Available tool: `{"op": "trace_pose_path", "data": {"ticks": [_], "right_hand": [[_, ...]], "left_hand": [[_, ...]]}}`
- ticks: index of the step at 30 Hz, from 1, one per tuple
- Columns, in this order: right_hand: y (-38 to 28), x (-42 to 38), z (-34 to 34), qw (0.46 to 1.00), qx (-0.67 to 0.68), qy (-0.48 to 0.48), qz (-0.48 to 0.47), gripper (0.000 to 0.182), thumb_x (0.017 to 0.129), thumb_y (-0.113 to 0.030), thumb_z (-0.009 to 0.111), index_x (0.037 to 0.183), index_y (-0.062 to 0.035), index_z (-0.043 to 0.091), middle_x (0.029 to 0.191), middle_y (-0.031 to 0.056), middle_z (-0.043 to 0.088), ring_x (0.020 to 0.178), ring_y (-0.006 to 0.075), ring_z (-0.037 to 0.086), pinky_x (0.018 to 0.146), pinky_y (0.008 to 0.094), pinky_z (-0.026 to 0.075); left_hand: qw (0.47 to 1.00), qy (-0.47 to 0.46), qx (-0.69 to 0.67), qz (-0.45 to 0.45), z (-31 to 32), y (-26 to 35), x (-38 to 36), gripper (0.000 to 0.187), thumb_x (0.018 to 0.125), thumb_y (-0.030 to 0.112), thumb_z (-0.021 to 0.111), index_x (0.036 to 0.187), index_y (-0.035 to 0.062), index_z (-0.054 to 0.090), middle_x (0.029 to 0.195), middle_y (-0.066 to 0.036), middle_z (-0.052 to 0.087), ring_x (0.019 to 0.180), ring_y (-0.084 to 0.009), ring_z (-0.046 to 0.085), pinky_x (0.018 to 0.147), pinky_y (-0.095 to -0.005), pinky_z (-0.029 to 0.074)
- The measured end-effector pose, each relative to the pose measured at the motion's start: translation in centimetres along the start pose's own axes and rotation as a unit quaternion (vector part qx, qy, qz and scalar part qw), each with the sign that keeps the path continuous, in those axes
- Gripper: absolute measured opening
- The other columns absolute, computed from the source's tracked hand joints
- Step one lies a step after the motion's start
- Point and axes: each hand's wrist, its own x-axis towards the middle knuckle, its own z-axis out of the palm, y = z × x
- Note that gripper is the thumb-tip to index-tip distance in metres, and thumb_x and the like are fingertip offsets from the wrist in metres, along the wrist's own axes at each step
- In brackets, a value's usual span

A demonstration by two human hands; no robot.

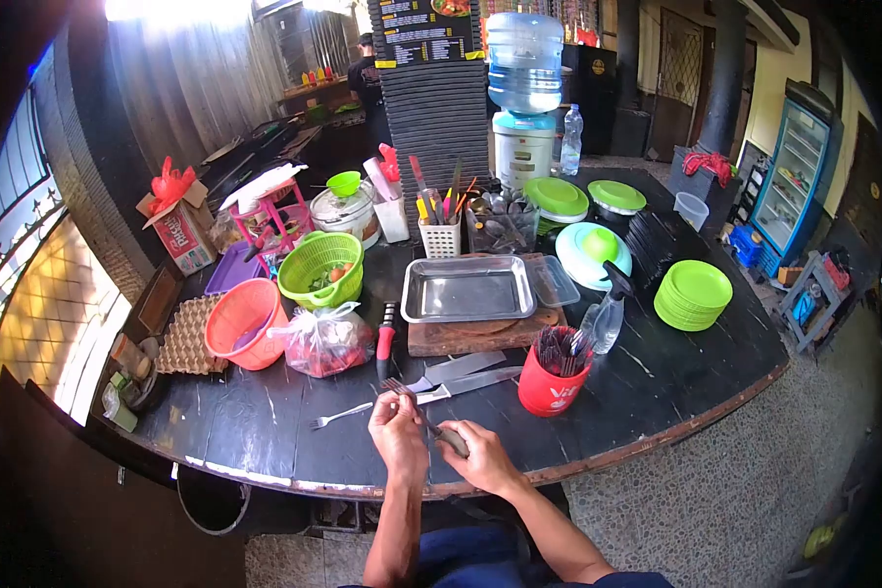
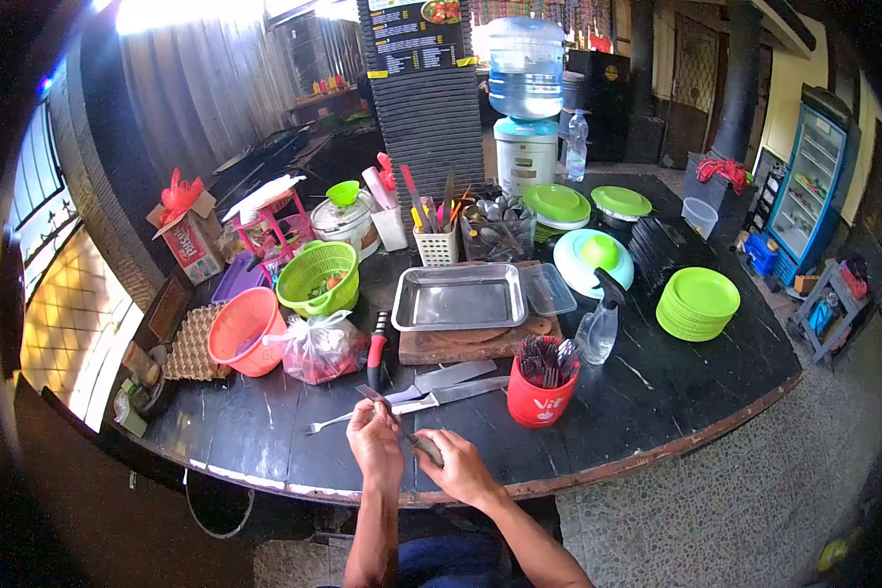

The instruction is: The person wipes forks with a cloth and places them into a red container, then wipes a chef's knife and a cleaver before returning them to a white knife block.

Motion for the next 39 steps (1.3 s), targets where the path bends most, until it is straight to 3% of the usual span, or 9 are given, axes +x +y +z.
{"op": "trace_pose_path", "data": {"ticks": [5, 9, 12, 17, 25, 29, 33, 37, 39], "right_hand": [[1.7, -0.7, -0.9, 0.999, 0.014, -0.020, 0.027, 0.032, 0.087, -0.010, 0.077, 0.117, -0.0026, 0.067, 0.104, 0.0187, 0.071, 0.094, 0.0375, 0.071, 0.080, 0.0417, 0.057], [6.0, -2.0, -1.0, 0.999, -0.016, 0.000, 0.044, 0.026, 0.091, -0.014, 0.076, 0.114, -0.0023, 0.069, 0.103, 0.0191, 0.073, 0.095, 0.0360, 0.072, 0.081, 0.0414, 0.057], [8.3, -3.3, -0.5, 0.987, 0.027, 0.054, 0.151, 0.026, 0.093, -0.016, 0.075, 0.114, -0.0017, 0.069, 0.105, 0.0198, 0.074, 0.096, 0.0343, 0.073, 0.083, 0.0405, 0.057], [8.8, -3.3, -0.3, 0.985, 0.043, 0.079, 0.148, 0.026, 0.094, -0.016, 0.073, 0.114, -0.0009, 0.068, 0.104, 0.0198, 0.074, 0.096, 0.0345, 0.074, 0.083, 0.0403, 0.057], [9.7, -3.6, -0.4, 0.987, 0.025, 0.078, 0.137, 0.029, 0.090, -0.015, 0.073, 0.114, 0.0007, 0.066, 0.101, 0.0238, 0.072, 0.096, 0.0425, 0.071, 0.083, 0.0464, 0.056], [9.6, -3.7, -0.8, 0.986, -0.006, 0.058, 0.158, 0.028, 0.088, -0.014, 0.074, 0.109, 0.0022, 0.065, 0.099, 0.0252, 0.071, 0.096, 0.0453, 0.069, 0.082, 0.0491, 0.055], [11.1, -4.1, -0.2, 0.985, 0.023, 0.057, 0.163, 0.029, 0.087, -0.015, 0.074, 0.106, 0.0039, 0.065, 0.098, 0.0278, 0.070, 0.096, 0.0472, 0.068, 0.081, 0.0510, 0.055], [12.3, -4.5, 0.6, 0.987, 0.022, 0.076, 0.139, 0.027, 0.085, -0.015, 0.075, 0.104, 0.0036, 0.066, 0.094, 0.0276, 0.071, 0.096, 0.0463, 0.069, 0.080, 0.0510, 0.054], [12.6, -4.5, 0.6, 0.991, 0.010, 0.091, 0.100, 0.022, 0.085, -0.012, 0.074, 0.099, 0.0036, 0.068, 0.089, 0.0259, 0.072, 0.093, 0.0451, 0.070, 0.079, 0.0505, 0.055]], "left_hand": [[0.998, 0.062, -0.006, -0.013, 1.4, 1.2, 0.8, 0.011, 0.097, -0.001, 0.064, 0.099, 0.0086, 0.060, 0.092, -0.001, 0.063, 0.075, -0.0099, 0.055, 0.069, -0.0275, 0.045], [0.995, -0.017, -0.006, 0.094, 2.6, 1.5, 2.1, 0.010, 0.100, 0.004, 0.065, 0.099, 0.0061, 0.056, 0.091, -0.002, 0.057, 0.079, -0.0122, 0.054, 0.076, -0.0331, 0.050], [0.993, -0.039, -0.003, 0.109, 4.9, 0.9, 2.6, 0.010, 0.100, 0.005, 0.066, 0.107, 0.0022, 0.058, 0.094, -0.006, 0.061, 0.082, -0.0173, 0.060, 0.079, -0.0377, 0.055], [0.986, -0.117, 0.033, 0.116, 10.2, -2.3, 2.2, 0.010, 0.102, 0.001, 0.061, 0.111, -0.0023, 0.059, 0.096, -0.013, 0.068, 0.086, -0.0225, 0.071, 0.079, -0.0393, 0.063], [0.947, -0.239, 0.167, 0.134, 17.2, -6.4, 1.6, 0.006, 0.100, -0.001, 0.064, 0.104, -0.0054, 0.064, 0.090, -0.011, 0.072, 0.078, -0.0151, 0.070, 0.074, -0.0283, 0.058], [0.794, -0.299, 0.409, 0.336, 17.8, -8.0, 2.3, 0.011, 0.085, 0.002, 0.078, 0.092, 0.0029, 0.070, 0.090, -0.008, 0.071, 0.084, -0.0245, 0.064, 0.075, -0.0361, 0.054], [0.806, -0.310, 0.409, 0.294, 16.8, -9.1, 1.2, 0.011, 0.079, 0.004, 0.079, 0.088, 0.0085, 0.074, 0.086, -0.007, 0.065, 0.092, -0.0303, 0.056, 0.086, -0.0429, 0.046], [0.736, -0.327, 0.499, 0.320, 16.2, -8.0, 0.5, 0.015, 0.074, 0.008, 0.081, 0.088, 0.0102, 0.077, 0.107, -0.010, 0.062, 0.111, -0.0361, 0.050, 0.098, -0.0489, 0.043], [0.733, -0.350, 0.509, 0.284, 15.9, -7.6, 0.2, 0.033, 0.073, 0.008, 0.079, 0.106, 0.0114, 0.075, 0.123, -0.015, 0.056, 0.123, -0.0422, 0.044, 0.106, -0.0552, 0.040]]}}
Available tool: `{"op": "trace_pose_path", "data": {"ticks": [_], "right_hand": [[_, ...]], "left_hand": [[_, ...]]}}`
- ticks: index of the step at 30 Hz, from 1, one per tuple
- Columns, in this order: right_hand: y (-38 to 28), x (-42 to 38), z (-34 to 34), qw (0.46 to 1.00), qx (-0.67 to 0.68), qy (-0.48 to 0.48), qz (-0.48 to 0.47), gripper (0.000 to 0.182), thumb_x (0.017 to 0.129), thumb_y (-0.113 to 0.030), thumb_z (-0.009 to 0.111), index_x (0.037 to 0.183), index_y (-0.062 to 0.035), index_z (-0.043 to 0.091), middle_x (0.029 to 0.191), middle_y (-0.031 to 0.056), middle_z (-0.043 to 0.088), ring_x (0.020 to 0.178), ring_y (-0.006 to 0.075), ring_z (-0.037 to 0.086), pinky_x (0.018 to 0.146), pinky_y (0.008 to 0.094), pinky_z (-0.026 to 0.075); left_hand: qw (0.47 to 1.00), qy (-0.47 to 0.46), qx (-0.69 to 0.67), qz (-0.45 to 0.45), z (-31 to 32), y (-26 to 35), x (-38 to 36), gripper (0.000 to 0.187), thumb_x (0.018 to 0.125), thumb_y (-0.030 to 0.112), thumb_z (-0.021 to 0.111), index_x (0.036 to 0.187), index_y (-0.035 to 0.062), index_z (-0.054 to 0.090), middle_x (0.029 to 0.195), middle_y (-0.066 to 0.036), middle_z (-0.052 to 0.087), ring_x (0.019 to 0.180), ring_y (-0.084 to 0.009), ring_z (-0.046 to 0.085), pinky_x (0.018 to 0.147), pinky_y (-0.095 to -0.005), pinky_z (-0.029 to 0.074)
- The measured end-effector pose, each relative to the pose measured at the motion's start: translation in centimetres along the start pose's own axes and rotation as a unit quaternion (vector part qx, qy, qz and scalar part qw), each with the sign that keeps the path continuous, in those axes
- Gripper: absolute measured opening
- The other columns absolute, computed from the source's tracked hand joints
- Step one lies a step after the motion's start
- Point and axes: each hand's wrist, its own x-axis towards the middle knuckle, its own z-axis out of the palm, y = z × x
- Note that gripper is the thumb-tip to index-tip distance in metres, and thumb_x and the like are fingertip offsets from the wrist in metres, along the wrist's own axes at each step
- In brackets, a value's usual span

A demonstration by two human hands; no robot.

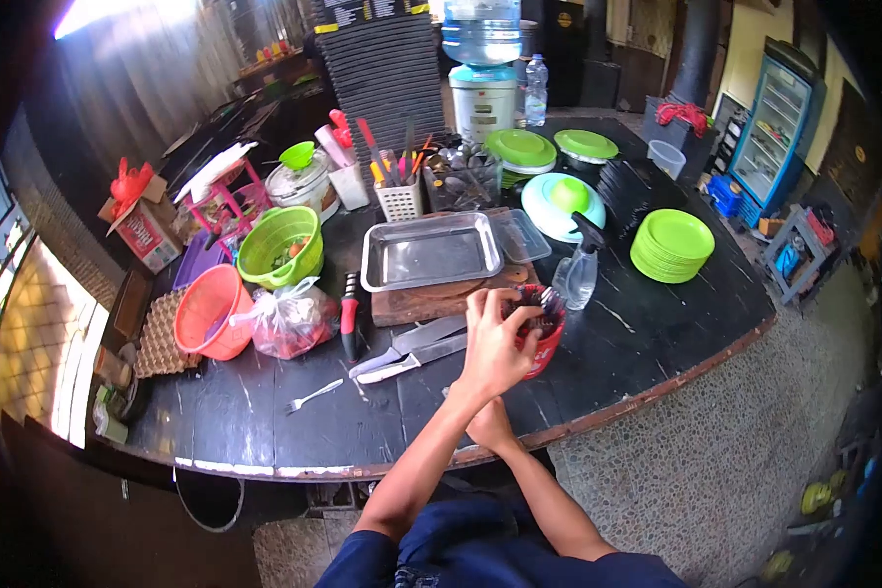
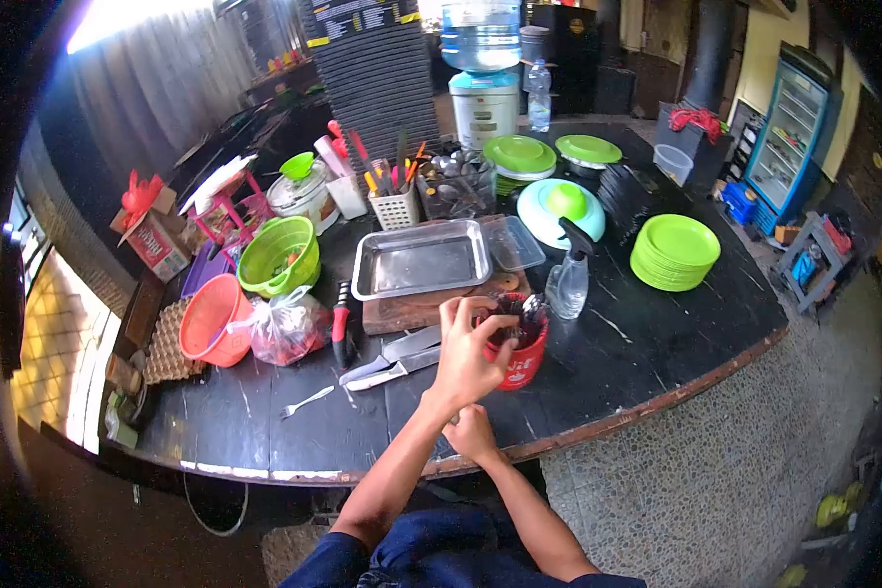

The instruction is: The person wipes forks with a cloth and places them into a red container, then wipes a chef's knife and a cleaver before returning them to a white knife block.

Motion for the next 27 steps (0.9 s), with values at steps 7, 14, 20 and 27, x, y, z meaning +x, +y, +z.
{"op": "trace_pose_path", "data": {"ticks": [7, 14, 20, 27], "right_hand": [[-2.1, 0.4, -0.4, 1.000, 0.008, 0.003, 0.023, 0.026, 0.087, -0.014, 0.075, 0.107, 0.0015, 0.070, 0.095, 0.0223, 0.074, 0.090, 0.0356, 0.074, 0.077, 0.0443, 0.056], [-3.5, 0.6, -0.5, 0.997, 0.036, -0.006, 0.066, 0.025, 0.092, -0.016, 0.075, 0.110, 0.0001, 0.070, 0.102, 0.0189, 0.075, 0.093, 0.0326, 0.075, 0.081, 0.0386, 0.057], [-3.4, 0.6, -0.4, 0.997, 0.028, -0.007, 0.071, 0.024, 0.091, -0.015, 0.076, 0.110, 0.0000, 0.071, 0.101, 0.0184, 0.075, 0.093, 0.0320, 0.075, 0.081, 0.0382, 0.058], [-3.4, 0.6, -0.4, 0.997, 0.014, -0.006, 0.074, 0.024, 0.091, -0.016, 0.076, 0.110, -0.0007, 0.071, 0.100, 0.0181, 0.076, 0.093, 0.0314, 0.075, 0.080, 0.0386, 0.058]], "left_hand": [[0.995, 0.066, -0.056, -0.052, -4.3, -2.3, -4.3, 0.040, 0.078, 0.007, 0.077, 0.117, 0.0084, 0.071, 0.119, -0.015, 0.062, 0.118, -0.0346, 0.055, 0.106, -0.0470, 0.042], [0.920, 0.072, 0.268, -0.278, -14.3, -16.1, -16.7, 0.037, 0.080, 0.000, 0.065, 0.115, 0.0086, 0.069, 0.114, -0.016, 0.067, 0.111, -0.0395, 0.058, 0.099, -0.0473, 0.046], [0.760, 0.089, 0.438, -0.473, -20.7, -20.6, -24.3, 0.032, 0.081, 0.017, 0.074, 0.113, 0.0170, 0.073, 0.128, -0.013, 0.059, 0.121, -0.0408, 0.050, 0.095, -0.0562, 0.046], [0.785, 0.102, 0.395, -0.466, -21.9, -22.0, -25.5, 0.019, 0.079, 0.012, 0.077, 0.098, 0.0155, 0.075, 0.103, -0.012, 0.064, 0.106, -0.0381, 0.059, 0.090, -0.0510, 0.049]]}}
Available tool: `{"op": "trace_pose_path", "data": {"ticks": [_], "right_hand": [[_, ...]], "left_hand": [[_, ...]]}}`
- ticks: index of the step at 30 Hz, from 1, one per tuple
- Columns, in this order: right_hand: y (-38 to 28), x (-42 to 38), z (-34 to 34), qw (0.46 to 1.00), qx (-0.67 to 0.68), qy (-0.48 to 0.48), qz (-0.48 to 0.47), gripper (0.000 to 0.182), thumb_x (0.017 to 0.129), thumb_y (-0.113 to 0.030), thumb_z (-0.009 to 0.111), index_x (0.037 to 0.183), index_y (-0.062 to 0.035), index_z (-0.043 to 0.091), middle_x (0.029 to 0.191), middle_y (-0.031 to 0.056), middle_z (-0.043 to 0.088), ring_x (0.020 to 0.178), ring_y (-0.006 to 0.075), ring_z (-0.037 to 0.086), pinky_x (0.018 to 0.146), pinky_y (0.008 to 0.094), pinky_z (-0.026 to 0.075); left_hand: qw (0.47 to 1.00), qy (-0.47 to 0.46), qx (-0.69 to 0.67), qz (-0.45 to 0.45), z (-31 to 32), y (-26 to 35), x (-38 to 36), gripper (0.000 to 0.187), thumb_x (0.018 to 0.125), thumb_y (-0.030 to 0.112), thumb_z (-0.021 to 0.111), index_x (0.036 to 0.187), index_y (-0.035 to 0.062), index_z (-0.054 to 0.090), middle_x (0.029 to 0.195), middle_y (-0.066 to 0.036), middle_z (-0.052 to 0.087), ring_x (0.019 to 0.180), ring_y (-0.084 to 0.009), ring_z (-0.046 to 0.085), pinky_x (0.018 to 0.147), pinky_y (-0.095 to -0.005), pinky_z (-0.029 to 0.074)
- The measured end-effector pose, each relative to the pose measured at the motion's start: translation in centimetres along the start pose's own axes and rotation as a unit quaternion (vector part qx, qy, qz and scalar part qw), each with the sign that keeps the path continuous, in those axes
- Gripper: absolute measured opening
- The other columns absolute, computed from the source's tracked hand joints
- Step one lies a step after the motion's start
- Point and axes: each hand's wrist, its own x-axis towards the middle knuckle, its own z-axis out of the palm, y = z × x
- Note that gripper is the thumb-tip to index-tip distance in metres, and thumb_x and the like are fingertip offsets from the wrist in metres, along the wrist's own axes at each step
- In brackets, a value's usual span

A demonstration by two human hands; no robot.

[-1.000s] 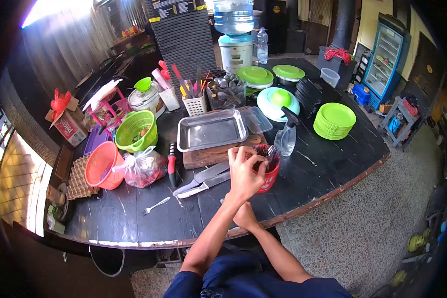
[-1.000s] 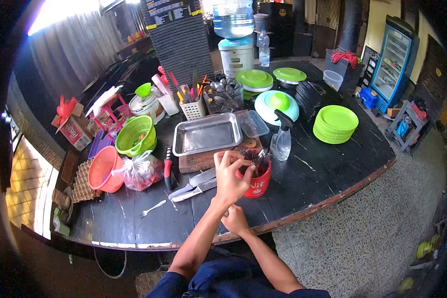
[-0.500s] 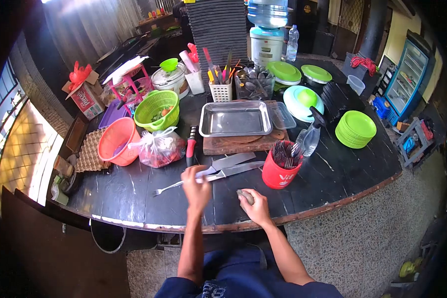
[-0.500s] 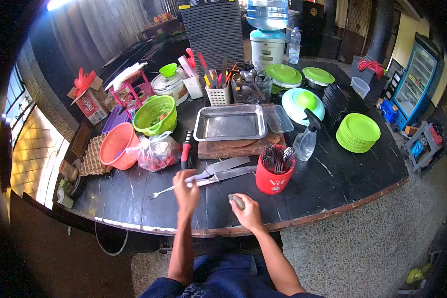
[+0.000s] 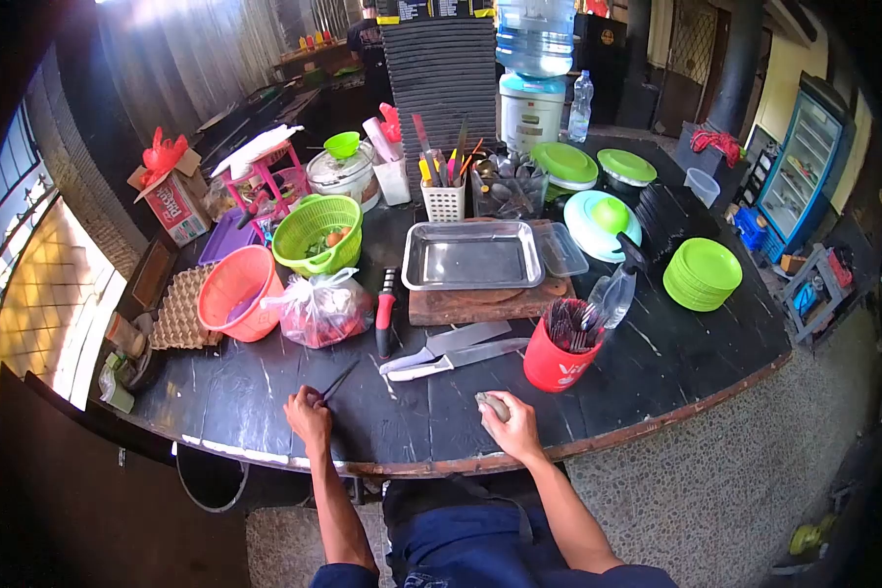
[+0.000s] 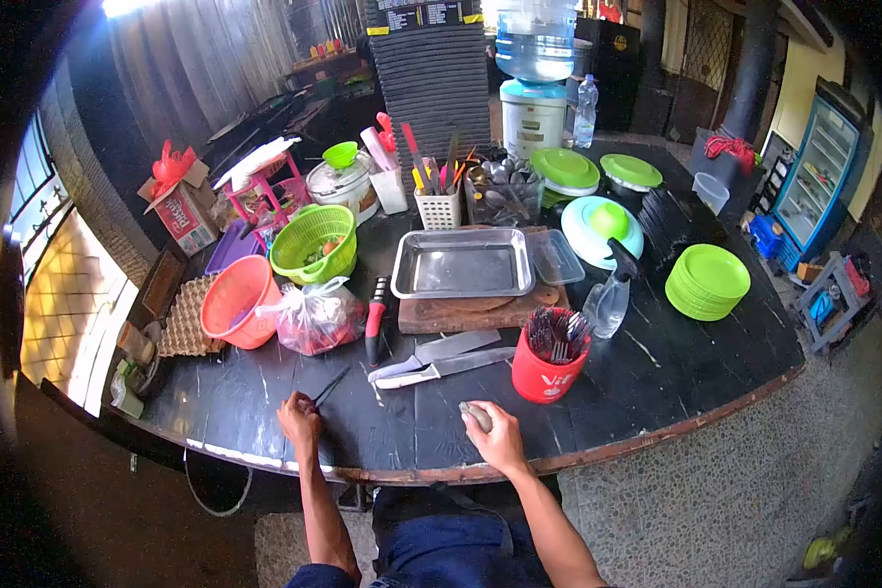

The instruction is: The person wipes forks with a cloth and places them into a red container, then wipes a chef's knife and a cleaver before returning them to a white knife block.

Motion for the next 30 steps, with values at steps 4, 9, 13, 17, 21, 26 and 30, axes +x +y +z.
{"op": "trace_pose_path", "data": {"ticks": [4, 9, 13, 17, 21, 26, 30], "right_hand": [[-0.4, -0.1, -0.1, 1.000, -0.008, 0.002, 0.004, 0.025, 0.091, -0.016, 0.076, 0.110, -0.0007, 0.071, 0.101, 0.0184, 0.076, 0.093, 0.0317, 0.075, 0.081, 0.0386, 0.058], [-0.5, -0.1, -0.2, 1.000, -0.021, 0.008, -0.022, 0.025, 0.092, -0.018, 0.076, 0.110, -0.0009, 0.071, 0.097, 0.0170, 0.076, 0.088, 0.0291, 0.076, 0.078, 0.0374, 0.058], [-1.1, -0.2, -0.3, 1.000, -0.006, 0.021, -0.014, 0.026, 0.094, -0.020, 0.075, 0.111, -0.0013, 0.071, 0.092, 0.0150, 0.076, 0.081, 0.0219, 0.075, 0.073, 0.0349, 0.058], [0.1, 0.1, 0.0, 0.993, 0.085, 0.073, 0.033, 0.027, 0.096, -0.022, 0.073, 0.113, -0.0010, 0.071, 0.093, 0.0110, 0.077, 0.082, 0.0159, 0.072, 0.074, 0.0333, 0.057], [0.4, 0.7, 0.4, 0.981, 0.138, 0.130, 0.028, 0.029, 0.097, -0.021, 0.072, 0.117, 0.0006, 0.069, 0.097, 0.0105, 0.076, 0.089, 0.0148, 0.070, 0.080, 0.0332, 0.056], [-7.5, 0.2, 0.1, 0.976, 0.002, 0.116, -0.186, 0.031, 0.088, -0.006, 0.078, 0.118, -0.0044, 0.071, 0.114, 0.0144, 0.070, 0.104, 0.0316, 0.070, 0.088, 0.0399, 0.056], [-7.5, 0.3, 0.5, 0.959, -0.067, 0.047, -0.270, 0.033, 0.087, -0.006, 0.078, 0.120, -0.0051, 0.071, 0.119, 0.0154, 0.068, 0.106, 0.0346, 0.068, 0.089, 0.0442, 0.056]], "left_hand": [[0.959, 0.079, -0.272, 0.014, 0.8, 0.7, -0.3, 0.024, 0.080, -0.006, 0.069, 0.100, 0.0067, 0.070, 0.089, -0.010, 0.069, 0.079, -0.0255, 0.066, 0.072, -0.0377, 0.054], [0.865, 0.228, -0.445, 0.048, -4.1, 5.4, -1.0, 0.017, 0.089, -0.005, 0.072, 0.104, 0.0005, 0.067, 0.089, -0.007, 0.073, 0.076, -0.0128, 0.065, 0.066, -0.0266, 0.051], [0.846, 0.268, -0.460, 0.028, -7.5, 7.7, -0.4, 0.017, 0.091, -0.004, 0.073, 0.108, -0.0006, 0.067, 0.095, -0.007, 0.073, 0.082, -0.0126, 0.066, 0.077, -0.0268, 0.051], [0.735, 0.140, -0.661, 0.059, -8.6, 10.5, -1.2, 0.015, 0.102, 0.003, 0.063, 0.117, -0.0010, 0.063, 0.101, -0.010, 0.070, 0.082, -0.0164, 0.067, 0.077, -0.0292, 0.052], [0.717, -0.037, -0.695, -0.013, -8.0, 14.8, -6.1, 0.024, 0.107, 0.019, 0.059, 0.127, 0.0055, 0.061, 0.092, -0.004, 0.065, 0.054, -0.0030, 0.048, 0.044, -0.0208, 0.035], [0.714, -0.341, -0.612, -0.010, -4.8, 18.7, -12.3, 0.034, 0.111, 0.023, 0.050, 0.135, 0.0033, 0.062, 0.086, 0.000, 0.063, 0.061, -0.0021, 0.045, 0.052, -0.0204, 0.036], [0.709, -0.350, -0.611, 0.024, -1.8, 19.6, -15.0, 0.032, 0.104, 0.006, 0.047, 0.134, 0.0004, 0.058, 0.093, -0.004, 0.064, 0.075, -0.0078, 0.053, 0.061, -0.0241, 0.044]]}}
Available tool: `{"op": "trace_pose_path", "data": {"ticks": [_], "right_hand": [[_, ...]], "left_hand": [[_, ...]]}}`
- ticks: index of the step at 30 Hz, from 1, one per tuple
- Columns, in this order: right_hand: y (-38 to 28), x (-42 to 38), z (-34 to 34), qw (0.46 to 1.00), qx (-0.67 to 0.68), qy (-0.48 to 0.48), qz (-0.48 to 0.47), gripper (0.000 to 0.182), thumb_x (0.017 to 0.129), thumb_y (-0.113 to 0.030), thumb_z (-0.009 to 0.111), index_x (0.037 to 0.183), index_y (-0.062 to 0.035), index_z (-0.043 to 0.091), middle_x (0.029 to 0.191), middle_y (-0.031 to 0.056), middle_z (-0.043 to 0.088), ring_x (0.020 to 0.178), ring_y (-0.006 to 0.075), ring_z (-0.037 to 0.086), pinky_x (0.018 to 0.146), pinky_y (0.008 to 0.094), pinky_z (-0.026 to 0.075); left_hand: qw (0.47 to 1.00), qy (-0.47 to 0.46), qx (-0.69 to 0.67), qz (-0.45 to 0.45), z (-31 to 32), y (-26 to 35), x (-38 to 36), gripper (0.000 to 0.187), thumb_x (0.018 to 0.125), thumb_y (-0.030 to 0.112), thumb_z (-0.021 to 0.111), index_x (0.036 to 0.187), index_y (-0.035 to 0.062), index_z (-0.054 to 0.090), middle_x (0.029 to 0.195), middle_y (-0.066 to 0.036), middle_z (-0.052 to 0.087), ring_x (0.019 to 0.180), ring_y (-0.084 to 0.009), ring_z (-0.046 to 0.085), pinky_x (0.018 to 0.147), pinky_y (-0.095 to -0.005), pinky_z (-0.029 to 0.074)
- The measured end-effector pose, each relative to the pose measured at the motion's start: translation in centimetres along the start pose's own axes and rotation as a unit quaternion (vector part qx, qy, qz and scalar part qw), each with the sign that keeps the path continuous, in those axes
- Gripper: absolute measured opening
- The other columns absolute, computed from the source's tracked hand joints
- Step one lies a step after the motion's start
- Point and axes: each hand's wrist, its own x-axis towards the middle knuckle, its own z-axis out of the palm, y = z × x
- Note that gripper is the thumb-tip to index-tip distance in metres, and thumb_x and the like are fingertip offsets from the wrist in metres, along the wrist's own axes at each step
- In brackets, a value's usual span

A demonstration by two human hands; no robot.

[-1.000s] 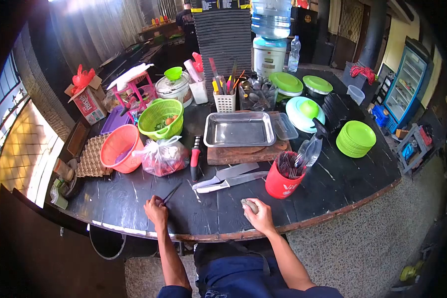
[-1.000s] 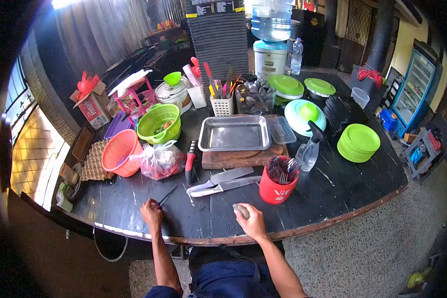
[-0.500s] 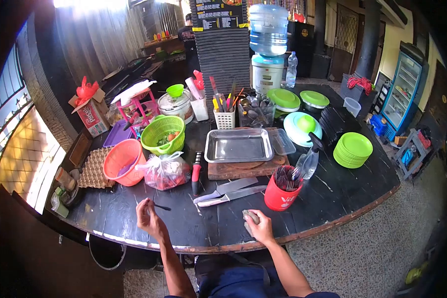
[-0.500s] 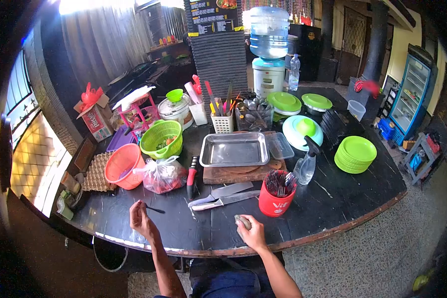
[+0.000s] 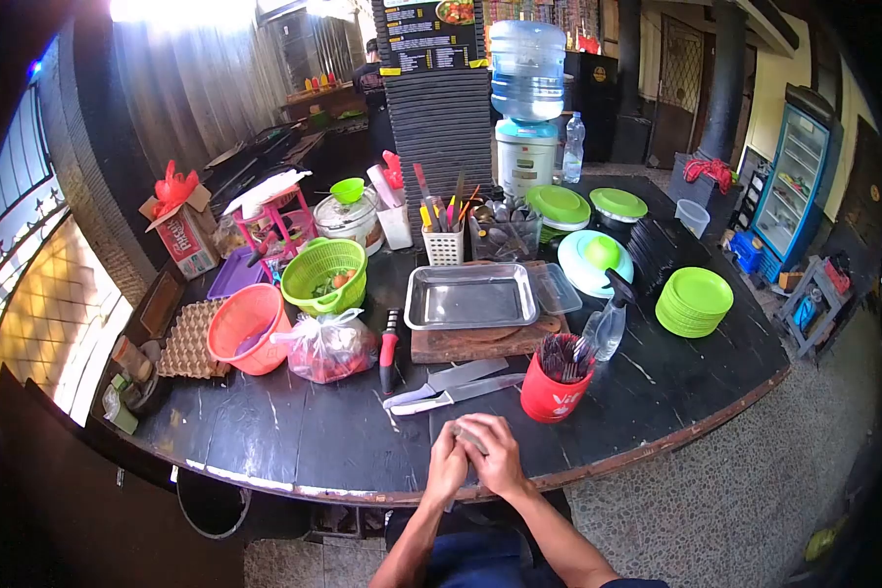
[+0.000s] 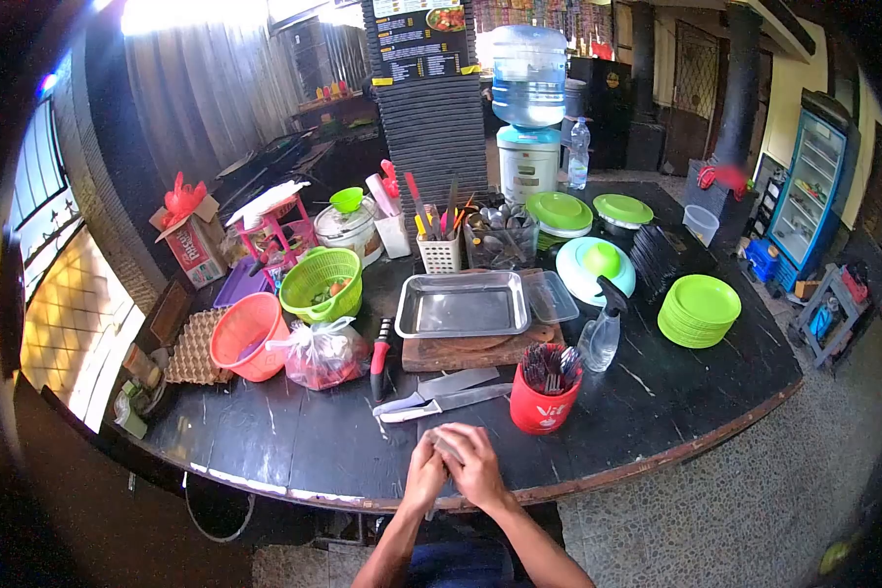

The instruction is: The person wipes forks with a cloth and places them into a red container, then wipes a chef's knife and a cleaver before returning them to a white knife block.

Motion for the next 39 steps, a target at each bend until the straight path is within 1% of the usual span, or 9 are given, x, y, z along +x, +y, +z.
{"op": "trace_pose_path", "data": {"ticks": [5, 7, 12, 15, 19, 23, 24, 34, 39], "right_hand": [[0.9, 0.4, 0.3, 0.993, -0.007, 0.087, 0.080, 0.029, 0.091, -0.010, 0.075, 0.119, -0.0043, 0.069, 0.118, 0.0163, 0.068, 0.105, 0.0369, 0.067, 0.087, 0.0454, 0.055], [1.2, 0.4, 0.0, 0.994, 0.006, 0.037, 0.100, 0.027, 0.091, -0.010, 0.076, 0.117, -0.0039, 0.069, 0.108, 0.0164, 0.071, 0.099, 0.0355, 0.070, 0.083, 0.0440, 0.056], [2.0, 1.0, -0.5, 0.987, -0.001, 0.116, 0.107, 0.023, 0.092, -0.007, 0.076, 0.112, 0.0000, 0.068, 0.098, 0.0178, 0.074, 0.086, 0.0288, 0.075, 0.076, 0.0373, 0.058], [2.9, 1.2, -1.2, 0.980, 0.008, 0.152, 0.132, 0.022, 0.094, -0.007, 0.074, 0.112, 0.0013, 0.067, 0.099, 0.0155, 0.075, 0.088, 0.0222, 0.074, 0.078, 0.0349, 0.057], [2.5, 1.1, -1.7, 0.958, 0.051, 0.238, 0.149, 0.023, 0.094, -0.008, 0.074, 0.113, 0.0014, 0.066, 0.098, 0.0171, 0.073, 0.088, 0.0306, 0.073, 0.079, 0.0403, 0.057], [0.0, 0.8, -2.2, 0.999, -0.005, 0.052, 0.012, 0.033, 0.087, -0.001, 0.076, 0.119, -0.0039, 0.070, 0.117, 0.0148, 0.067, 0.106, 0.0320, 0.068, 0.085, 0.0412, 0.057], [0.7, 0.1, -1.4, 1.000, 0.013, 0.012, 0.007, 0.037, 0.085, -0.001, 0.077, 0.121, -0.0071, 0.071, 0.120, 0.0137, 0.065, 0.108, 0.0338, 0.067, 0.088, 0.0426, 0.057], [1.7, 2.9, -1.2, 0.990, -0.037, 0.127, 0.047, 0.033, 0.083, 0.005, 0.075, 0.114, -0.0043, 0.073, 0.107, 0.0133, 0.065, 0.093, 0.0307, 0.069, 0.079, 0.0400, 0.057], [1.6, 2.8, -1.5, 0.988, -0.041, 0.143, 0.043, 0.033, 0.086, -0.001, 0.076, 0.118, -0.0056, 0.072, 0.108, 0.0141, 0.065, 0.096, 0.0323, 0.068, 0.082, 0.0415, 0.056]], "left_hand": [[0.982, -0.044, 0.173, 0.062, 0.2, 1.6, -0.7, 0.025, 0.101, -0.003, 0.048, 0.124, -0.0025, 0.057, 0.091, -0.003, 0.065, 0.069, -0.0059, 0.050, 0.058, -0.0259, 0.042], [0.986, -0.029, 0.149, 0.066, 0.4, 1.3, -0.9, 0.022, 0.103, 0.000, 0.050, 0.123, -0.0027, 0.058, 0.088, -0.003, 0.065, 0.068, -0.0056, 0.050, 0.058, -0.0263, 0.043], [0.988, 0.023, 0.148, 0.041, 0.7, 3.6, -1.6, 0.023, 0.104, 0.008, 0.056, 0.123, -0.0007, 0.063, 0.081, -0.010, 0.072, 0.067, -0.0091, 0.059, 0.061, -0.0306, 0.048], [0.971, -0.102, 0.217, -0.002, -1.1, 2.2, -1.2, 0.024, 0.106, 0.013, 0.056, 0.125, 0.0002, 0.063, 0.071, -0.004, 0.066, 0.063, -0.0074, 0.054, 0.057, -0.0279, 0.044], [0.991, -0.045, 0.124, -0.021, -1.0, 2.6, -1.2, 0.027, 0.103, 0.004, 0.050, 0.125, -0.0017, 0.064, 0.073, -0.002, 0.061, 0.064, -0.0072, 0.050, 0.058, -0.0265, 0.041], [0.999, -0.020, 0.036, -0.025, 0.1, 3.6, -1.0, 0.024, 0.096, -0.005, 0.046, 0.113, -0.0042, 0.063, 0.077, -0.003, 0.059, 0.068, -0.0082, 0.050, 0.060, -0.0270, 0.041], [0.993, -0.071, 0.088, 0.024, -0.1, 2.6, -0.7, 0.012, 0.100, 0.000, 0.048, 0.109, 0.0014, 0.057, 0.076, 0.002, 0.052, 0.064, -0.0047, 0.044, 0.053, -0.0237, 0.034], [0.995, -0.095, 0.035, -0.019, 0.7, 3.0, -1.6, 0.022, 0.103, 0.000, 0.044, 0.122, 0.0043, 0.055, 0.074, 0.007, 0.041, 0.061, -0.0039, 0.034, 0.052, -0.0235, 0.027], [0.982, -0.103, -0.074, -0.140, 0.7, 5.5, -2.1, 0.019, 0.109, 0.009, 0.043, 0.124, 0.0069, 0.056, 0.072, 0.008, 0.037, 0.057, -0.0032, 0.031, 0.049, -0.0220, 0.023]]}}
